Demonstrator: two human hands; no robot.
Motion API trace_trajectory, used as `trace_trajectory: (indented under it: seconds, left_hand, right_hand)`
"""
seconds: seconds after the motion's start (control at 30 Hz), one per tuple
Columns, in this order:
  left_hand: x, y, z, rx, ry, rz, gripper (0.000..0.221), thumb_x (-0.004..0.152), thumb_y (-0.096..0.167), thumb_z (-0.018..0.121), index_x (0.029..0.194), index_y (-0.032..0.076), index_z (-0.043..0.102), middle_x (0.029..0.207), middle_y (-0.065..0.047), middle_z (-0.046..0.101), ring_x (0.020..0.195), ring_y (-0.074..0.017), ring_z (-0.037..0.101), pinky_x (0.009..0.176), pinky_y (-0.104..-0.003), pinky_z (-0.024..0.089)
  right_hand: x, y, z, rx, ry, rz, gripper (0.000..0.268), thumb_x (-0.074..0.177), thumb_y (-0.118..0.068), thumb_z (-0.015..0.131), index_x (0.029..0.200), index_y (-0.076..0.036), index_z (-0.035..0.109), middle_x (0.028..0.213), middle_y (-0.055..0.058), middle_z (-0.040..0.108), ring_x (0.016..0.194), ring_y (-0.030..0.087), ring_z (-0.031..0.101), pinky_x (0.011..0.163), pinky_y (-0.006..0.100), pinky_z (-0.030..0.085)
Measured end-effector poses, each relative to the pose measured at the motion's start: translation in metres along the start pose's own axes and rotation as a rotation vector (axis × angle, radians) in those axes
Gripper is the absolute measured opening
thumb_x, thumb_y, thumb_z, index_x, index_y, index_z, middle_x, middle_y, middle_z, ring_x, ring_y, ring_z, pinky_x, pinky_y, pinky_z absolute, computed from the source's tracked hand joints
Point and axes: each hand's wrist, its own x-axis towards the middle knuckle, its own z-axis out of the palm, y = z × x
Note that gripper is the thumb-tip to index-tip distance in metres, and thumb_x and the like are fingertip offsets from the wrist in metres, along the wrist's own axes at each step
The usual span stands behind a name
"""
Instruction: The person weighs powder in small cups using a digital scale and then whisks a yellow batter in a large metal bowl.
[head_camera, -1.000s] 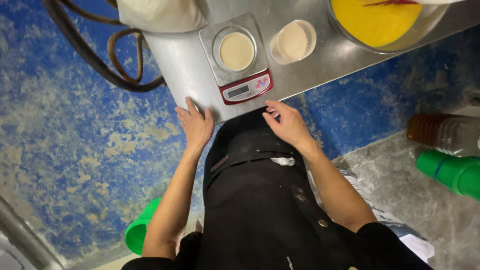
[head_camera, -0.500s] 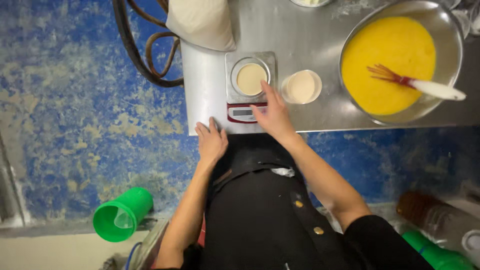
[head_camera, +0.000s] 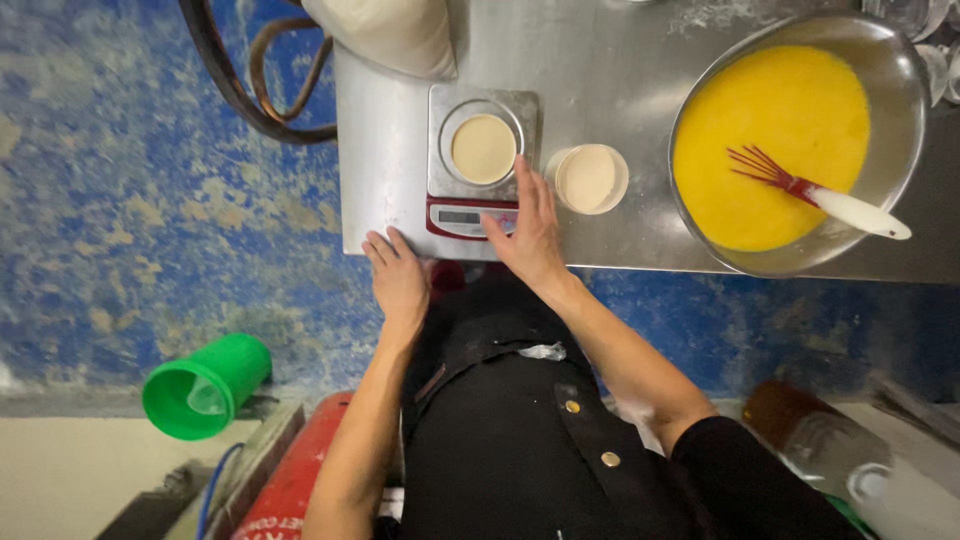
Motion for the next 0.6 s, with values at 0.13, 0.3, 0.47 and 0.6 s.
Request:
trace_trajectory:
  seconds: [0.13, 0.3, 0.47, 0.6]
  left_hand:
    - [-0.001, -0.004, 0.009, 0.048, 0.031, -0.015, 0.096, 0.081, 0.039, 0.083, 0.151, -0.008, 0.037, 0.151, -0.041, 0.038, 0.141, -0.0555, 0.039, 0.096, -0.048, 0.055]
    - [0.005, -0.007, -0.001, 0.050, 0.030, 0.027, 0.096, 0.081, 0.038, 0.084, 0.149, -0.010, 0.038, 0.147, -0.043, 0.041, 0.137, -0.0563, 0.042, 0.088, -0.048, 0.058]
    - [0.011, -0.006, 0.006, 0.085, 0.025, -0.004, 0.095, 0.076, 0.035, 0.086, 0.147, -0.011, 0.042, 0.143, -0.042, 0.046, 0.132, -0.0550, 0.048, 0.085, -0.049, 0.060]
    - [0.015, -0.001, 0.013, 0.142, 0.086, -0.038, 0.090, 0.078, 0.030, 0.087, 0.146, -0.011, 0.044, 0.143, -0.040, 0.048, 0.132, -0.0532, 0.051, 0.083, -0.047, 0.061]
  right_hand:
    - [-0.017, 0.007, -0.010, 0.143, -0.113, 0.142, 0.085, 0.093, -0.011, 0.077, 0.162, -0.003, 0.027, 0.108, 0.010, 0.071, 0.080, 0.017, 0.066, 0.076, 0.031, 0.059]
    - [-0.022, 0.012, -0.025, 0.204, -0.116, 0.167, 0.061, 0.094, -0.008, 0.074, 0.149, 0.001, 0.047, 0.086, 0.007, 0.073, 0.065, 0.012, 0.065, 0.064, 0.028, 0.055]
    - [-0.023, 0.028, -0.035, 0.239, -0.145, 0.244, 0.040, 0.095, -0.010, 0.072, 0.132, 0.001, 0.065, 0.081, 0.009, 0.074, 0.065, 0.011, 0.067, 0.062, 0.027, 0.055]
    - [-0.028, 0.036, -0.043, 0.142, -0.225, 0.188, 0.037, 0.096, -0.016, 0.073, 0.128, 0.000, 0.067, 0.085, 0.012, 0.075, 0.065, 0.014, 0.069, 0.063, 0.029, 0.055]
